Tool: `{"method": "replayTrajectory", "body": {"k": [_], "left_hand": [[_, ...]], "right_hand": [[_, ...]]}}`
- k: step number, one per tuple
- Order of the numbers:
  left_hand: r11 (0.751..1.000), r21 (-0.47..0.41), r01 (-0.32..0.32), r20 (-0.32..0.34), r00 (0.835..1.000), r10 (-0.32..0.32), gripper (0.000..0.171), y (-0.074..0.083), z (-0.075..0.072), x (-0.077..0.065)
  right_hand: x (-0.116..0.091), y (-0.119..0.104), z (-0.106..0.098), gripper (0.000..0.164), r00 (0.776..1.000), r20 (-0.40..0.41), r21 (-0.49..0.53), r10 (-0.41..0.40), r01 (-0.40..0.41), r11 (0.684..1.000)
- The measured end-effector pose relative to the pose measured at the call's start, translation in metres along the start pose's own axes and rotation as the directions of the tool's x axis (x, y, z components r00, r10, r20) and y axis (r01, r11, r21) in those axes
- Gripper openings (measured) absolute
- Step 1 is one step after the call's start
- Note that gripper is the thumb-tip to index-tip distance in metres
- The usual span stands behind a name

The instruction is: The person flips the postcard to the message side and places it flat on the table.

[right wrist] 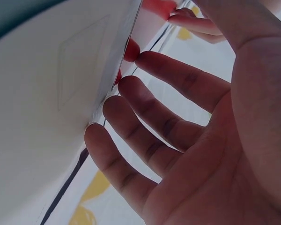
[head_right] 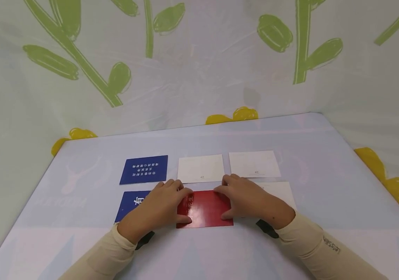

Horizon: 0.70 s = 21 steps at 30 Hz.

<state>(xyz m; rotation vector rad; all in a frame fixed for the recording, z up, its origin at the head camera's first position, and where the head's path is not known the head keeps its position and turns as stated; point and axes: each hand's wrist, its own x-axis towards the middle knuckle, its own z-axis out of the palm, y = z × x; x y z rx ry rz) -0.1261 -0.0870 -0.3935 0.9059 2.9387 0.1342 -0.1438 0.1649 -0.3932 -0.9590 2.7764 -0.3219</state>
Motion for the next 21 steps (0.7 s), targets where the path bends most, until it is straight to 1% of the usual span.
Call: {"method": "replayTrajectory", "body": {"k": [6,9,15,21], "left_hand": [[0.998,-0.004,0.066,0.003,0.998,-0.066,0.074,-0.0018,0.0021,0.0009],[0.996,-0.004,0.087,0.009,0.996,-0.087,0.076,-0.0017,0.0032,0.0023],[0.993,-0.043,0.111,0.026,0.994,-0.110,0.077,-0.0038,0.0025,0.0041],[0.990,-0.075,0.121,0.043,0.992,-0.118,0.077,-0.0048,0.0031,0.0044]], "right_hand": [[0.0012,-0.0026,-0.0011,0.065,1.000,0.005,-0.007,0.014,-0.013,1.000],[0.0015,-0.0021,-0.0007,0.066,1.000,0.010,-0.008,0.016,-0.016,1.000],[0.0028,-0.0004,0.0002,0.066,1.000,0.002,-0.010,0.011,-0.011,1.000],[0.0030,-0.0023,-0.0010,0.068,1.000,0.009,-0.009,0.010,-0.010,1.000]]}}
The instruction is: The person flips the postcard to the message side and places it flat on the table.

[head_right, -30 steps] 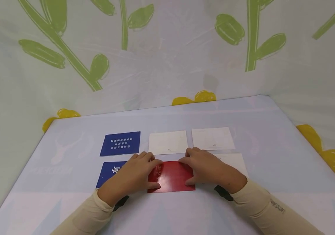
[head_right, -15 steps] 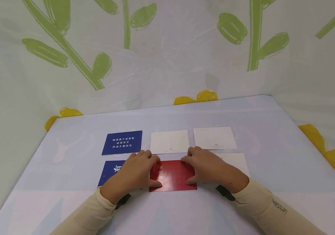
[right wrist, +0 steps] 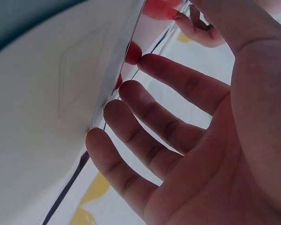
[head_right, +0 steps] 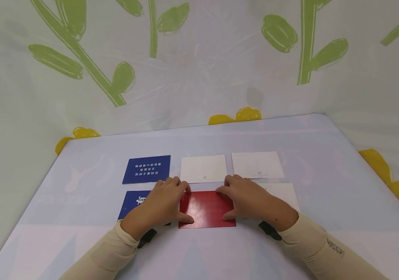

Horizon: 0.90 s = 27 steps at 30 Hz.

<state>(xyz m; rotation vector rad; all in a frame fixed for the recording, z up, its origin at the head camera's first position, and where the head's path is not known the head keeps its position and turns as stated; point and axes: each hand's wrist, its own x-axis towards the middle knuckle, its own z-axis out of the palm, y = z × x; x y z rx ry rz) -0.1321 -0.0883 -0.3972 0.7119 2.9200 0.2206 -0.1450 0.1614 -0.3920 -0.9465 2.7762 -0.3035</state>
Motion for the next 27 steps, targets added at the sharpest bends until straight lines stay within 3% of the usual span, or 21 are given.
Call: {"method": "replayTrajectory", "body": {"k": [16,27], "left_hand": [[1.000,0.012,-0.010,-0.021,1.000,0.010,0.080,0.0017,0.0002,0.0010],[1.000,-0.005,0.002,0.001,1.000,-0.002,0.084,0.0015,0.0016,-0.0002]], "right_hand": [[-0.0003,0.0000,0.0007,0.075,1.000,-0.008,-0.031,0.014,-0.014,0.999],[0.0002,-0.0010,0.0037,0.076,1.000,-0.010,-0.030,0.021,-0.021,0.999]]}}
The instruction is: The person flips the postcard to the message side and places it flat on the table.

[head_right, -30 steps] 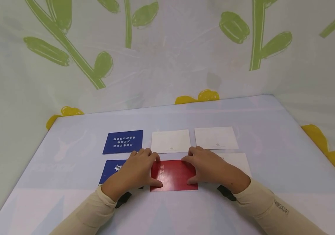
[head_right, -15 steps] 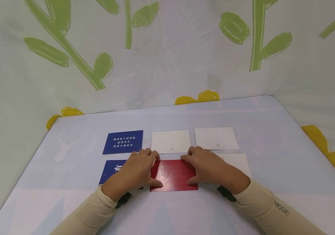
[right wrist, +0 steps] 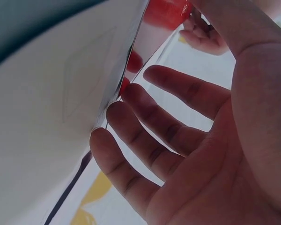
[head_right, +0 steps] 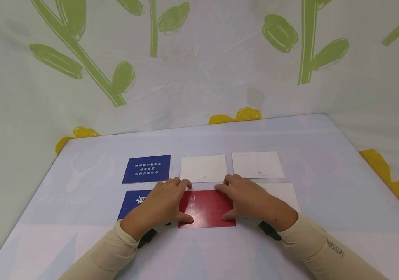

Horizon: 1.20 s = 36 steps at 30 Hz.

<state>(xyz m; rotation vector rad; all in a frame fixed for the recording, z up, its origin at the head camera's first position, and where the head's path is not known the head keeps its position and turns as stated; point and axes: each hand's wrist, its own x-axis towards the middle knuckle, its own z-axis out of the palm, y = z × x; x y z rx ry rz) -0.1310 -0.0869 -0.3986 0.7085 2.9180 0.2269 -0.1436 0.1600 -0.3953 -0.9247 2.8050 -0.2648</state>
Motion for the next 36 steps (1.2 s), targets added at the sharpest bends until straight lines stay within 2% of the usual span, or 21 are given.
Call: {"method": "replayTrajectory", "body": {"k": [15,23,36], "left_hand": [[1.000,0.007,-0.021,-0.020,1.000,0.021,0.079,-0.0006,0.0001,0.0005],[1.000,-0.003,-0.011,0.000,1.000,0.011,0.080,0.0003,0.0006,0.0010],[0.999,-0.050,-0.005,0.060,0.998,0.008,0.076,-0.0007,-0.0024,0.0014]], "right_hand": [[0.0019,0.0015,0.0008,0.074,1.000,-0.001,0.039,-0.014,0.014,0.999],[0.0007,0.0025,0.0027,0.073,1.000,-0.011,0.043,-0.007,0.008,0.999],[0.0009,-0.0004,0.0016,0.073,0.999,0.018,0.079,0.031,-0.032,0.996]]}}
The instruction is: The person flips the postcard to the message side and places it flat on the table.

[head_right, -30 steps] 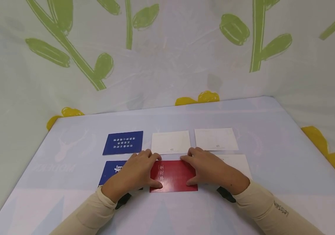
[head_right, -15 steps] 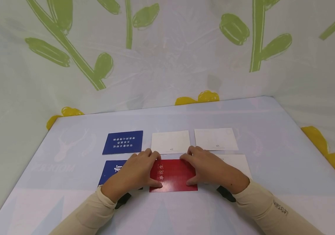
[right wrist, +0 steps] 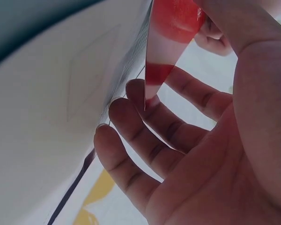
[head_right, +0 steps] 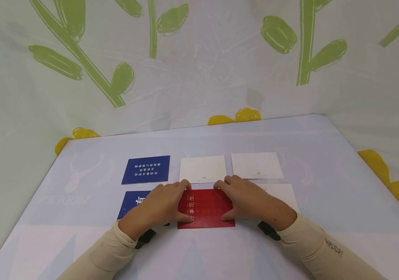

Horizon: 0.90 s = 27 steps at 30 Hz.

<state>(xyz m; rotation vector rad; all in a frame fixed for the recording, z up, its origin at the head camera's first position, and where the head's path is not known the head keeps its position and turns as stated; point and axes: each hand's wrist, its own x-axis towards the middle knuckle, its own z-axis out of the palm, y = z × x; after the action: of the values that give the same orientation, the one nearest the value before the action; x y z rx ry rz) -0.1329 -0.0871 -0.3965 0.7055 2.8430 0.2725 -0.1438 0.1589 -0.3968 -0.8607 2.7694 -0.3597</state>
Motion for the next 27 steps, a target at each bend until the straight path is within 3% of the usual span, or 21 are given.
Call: {"method": "replayTrajectory", "body": {"k": [6,14,22,27], "left_hand": [[1.000,0.013,-0.021,0.012,1.000,0.020,0.065,-0.0017,-0.0020,-0.0013],[1.000,-0.013,-0.007,0.008,1.000,0.007,0.065,-0.0036,-0.0024,0.0016],[1.000,-0.012,-0.011,0.006,1.000,0.011,0.061,-0.0048,-0.0033,0.0008],[1.000,-0.021,-0.019,-0.002,1.000,0.019,0.052,-0.0056,-0.0053,-0.0005]], "right_hand": [[-0.0007,-0.0007,0.0007,0.075,1.000,0.010,0.000,0.010,-0.010,1.000],[-0.0003,-0.0003,-0.0018,0.080,0.999,0.025,-0.021,0.020,-0.020,1.000],[-0.0019,0.0066,-0.0046,0.053,0.999,-0.023,-0.059,-0.046,0.045,0.997],[-0.0014,0.0084,-0.0050,0.043,0.999,-0.028,-0.026,-0.040,0.039,0.999]]}}
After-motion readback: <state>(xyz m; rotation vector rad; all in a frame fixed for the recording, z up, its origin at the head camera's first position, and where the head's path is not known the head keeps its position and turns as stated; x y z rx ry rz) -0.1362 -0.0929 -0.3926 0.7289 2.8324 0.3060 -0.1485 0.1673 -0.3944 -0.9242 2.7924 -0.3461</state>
